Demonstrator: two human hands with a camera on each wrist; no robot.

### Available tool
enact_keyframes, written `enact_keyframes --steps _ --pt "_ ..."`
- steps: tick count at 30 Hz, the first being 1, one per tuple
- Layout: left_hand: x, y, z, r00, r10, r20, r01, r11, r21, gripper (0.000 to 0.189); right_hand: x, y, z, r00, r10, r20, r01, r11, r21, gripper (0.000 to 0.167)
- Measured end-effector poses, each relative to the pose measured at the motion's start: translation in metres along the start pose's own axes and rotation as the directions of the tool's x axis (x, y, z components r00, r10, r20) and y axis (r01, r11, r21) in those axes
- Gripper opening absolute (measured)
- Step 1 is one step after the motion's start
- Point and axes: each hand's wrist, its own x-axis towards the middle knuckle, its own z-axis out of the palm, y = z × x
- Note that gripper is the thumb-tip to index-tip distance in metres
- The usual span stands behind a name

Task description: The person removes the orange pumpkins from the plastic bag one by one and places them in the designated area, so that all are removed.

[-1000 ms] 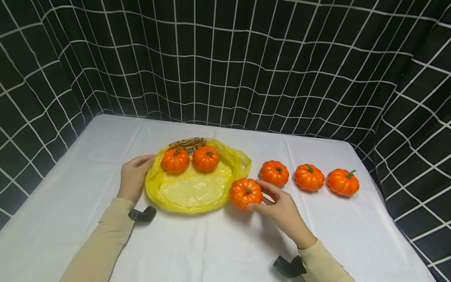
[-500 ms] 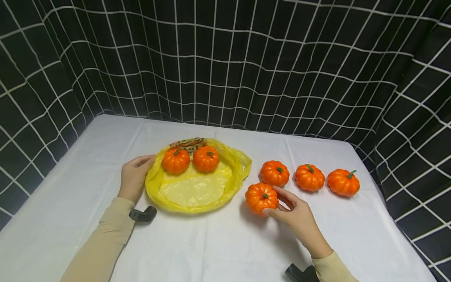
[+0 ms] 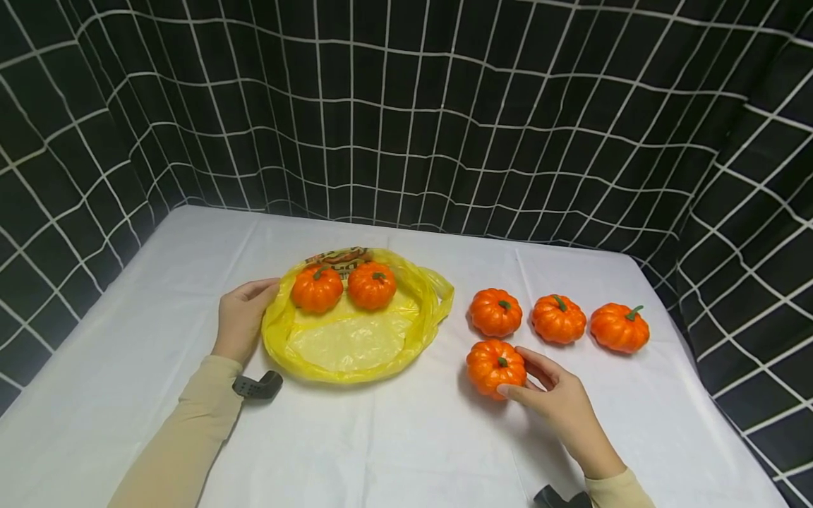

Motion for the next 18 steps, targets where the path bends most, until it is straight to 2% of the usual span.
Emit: enact_keyframes --steps 18 --pt "0.0 0.0 0.001 1.0 0.004 0.0 -0.004 1.0 -0.007 0.039 0.001 0.017 -0.01 0.999 0.033 0.002 -0.032 0.997 -0.069 0.081"
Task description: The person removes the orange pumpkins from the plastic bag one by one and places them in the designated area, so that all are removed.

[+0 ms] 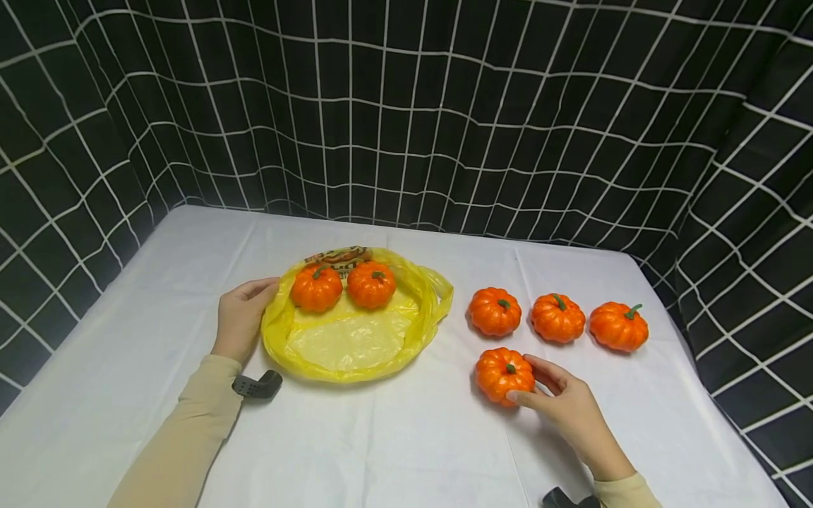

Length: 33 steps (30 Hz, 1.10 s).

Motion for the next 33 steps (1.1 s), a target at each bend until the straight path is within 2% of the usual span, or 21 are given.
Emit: enact_keyframes --steps 10,33 --pt "0.0016 -0.0013 0.0005 1.0 -0.002 0.0 0.002 1.0 -0.004 0.039 0.0049 0.0068 -0.0024 1.0 0.023 0.021 -0.023 1.0 0.001 0.081" --pt "0.0028 -0.0038 -0.001 1.0 0.007 0.005 -0.007 1.0 0.004 0.041 0.0034 0.0043 -0.0024 0.999 -0.023 0.035 0.022 0.999 0.041 0.084"
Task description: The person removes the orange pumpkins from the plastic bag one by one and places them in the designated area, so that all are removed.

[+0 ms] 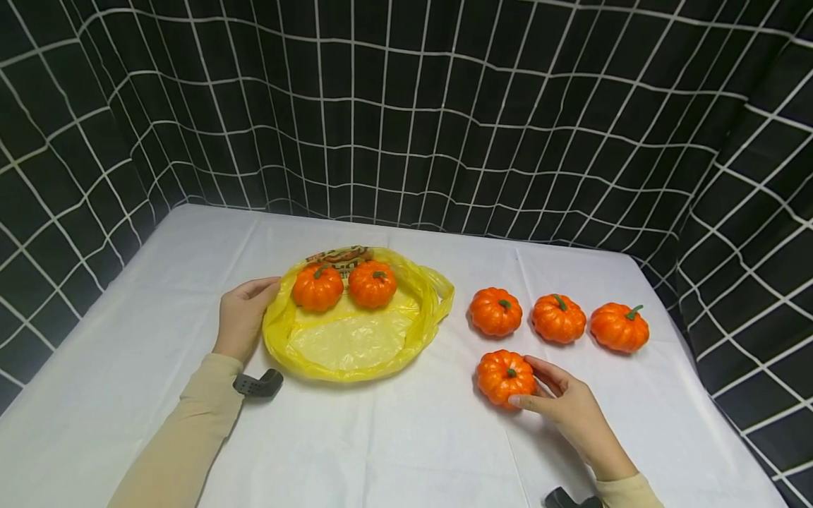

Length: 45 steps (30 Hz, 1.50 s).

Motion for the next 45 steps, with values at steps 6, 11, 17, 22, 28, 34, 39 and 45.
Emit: enact_keyframes --steps 6,11,17,22,28,34,39,45 --pt "0.001 0.001 -0.001 1.0 0.005 0.001 -0.005 1.0 -0.003 0.041 -0.003 -0.014 -0.002 0.989 -0.125 -0.082 0.12 0.991 -0.061 0.078" --pt "0.0 0.002 -0.002 1.0 0.011 0.004 -0.011 1.0 0.009 0.041 -0.006 -0.037 0.003 0.965 -0.227 -0.132 0.219 0.973 -0.071 0.078" --pt "0.0 0.002 -0.001 1.0 0.009 0.003 -0.009 1.0 -0.004 0.041 -0.002 -0.059 0.018 0.955 -0.28 -0.102 0.276 0.96 -0.051 0.077" --pt "0.001 0.001 0.0 1.0 0.005 0.008 -0.005 1.0 -0.016 0.041 0.006 -0.074 0.036 0.961 -0.268 -0.071 0.268 0.963 -0.005 0.077" --pt "-0.001 0.001 0.001 1.0 -0.005 0.01 0.006 1.0 -0.015 0.042 0.021 -0.086 0.056 0.956 -0.293 -0.019 0.293 0.956 0.027 0.076" --pt "-0.001 0.002 0.001 1.0 -0.008 0.008 0.008 1.0 -0.008 0.043 0.034 -0.099 0.074 0.939 -0.341 0.029 0.339 0.939 0.063 0.075" --pt "-0.001 0.003 0.0 1.0 -0.002 0.007 0.002 1.0 -0.002 0.042 0.046 -0.108 0.087 0.944 -0.329 0.026 0.326 0.941 0.09 0.076" --pt "-0.002 0.003 -0.001 1.0 -0.001 0.01 0.001 1.0 -0.003 0.042 0.058 -0.114 0.104 0.95 -0.312 0.027 0.307 0.946 0.107 0.076"
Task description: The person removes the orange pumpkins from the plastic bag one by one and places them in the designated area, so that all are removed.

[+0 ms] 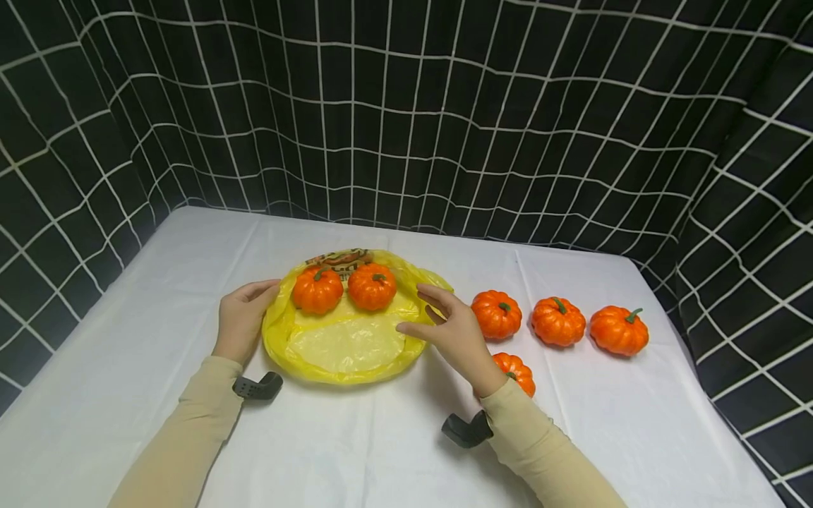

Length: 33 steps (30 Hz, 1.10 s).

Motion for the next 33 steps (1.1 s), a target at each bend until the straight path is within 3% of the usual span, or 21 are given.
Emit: enact_keyframes --steps 16,23,33 --pt "0.001 -0.001 0.002 1.0 0.003 -0.004 -0.003 1.0 -0.01 0.041 0.035 0.002 0.037 0.997 -0.009 -0.072 0.008 1.0 -0.023 0.072" --pt "0.001 -0.001 0.002 1.0 0.011 -0.01 -0.011 1.0 0.002 0.04 0.045 0.007 0.047 0.991 0.04 -0.124 -0.046 0.998 -0.045 0.075" --pt "0.0 -0.001 0.001 1.0 0.007 -0.002 -0.007 1.0 0.005 0.041 0.059 0.014 0.058 0.988 0.055 -0.146 -0.061 0.997 -0.039 0.075"
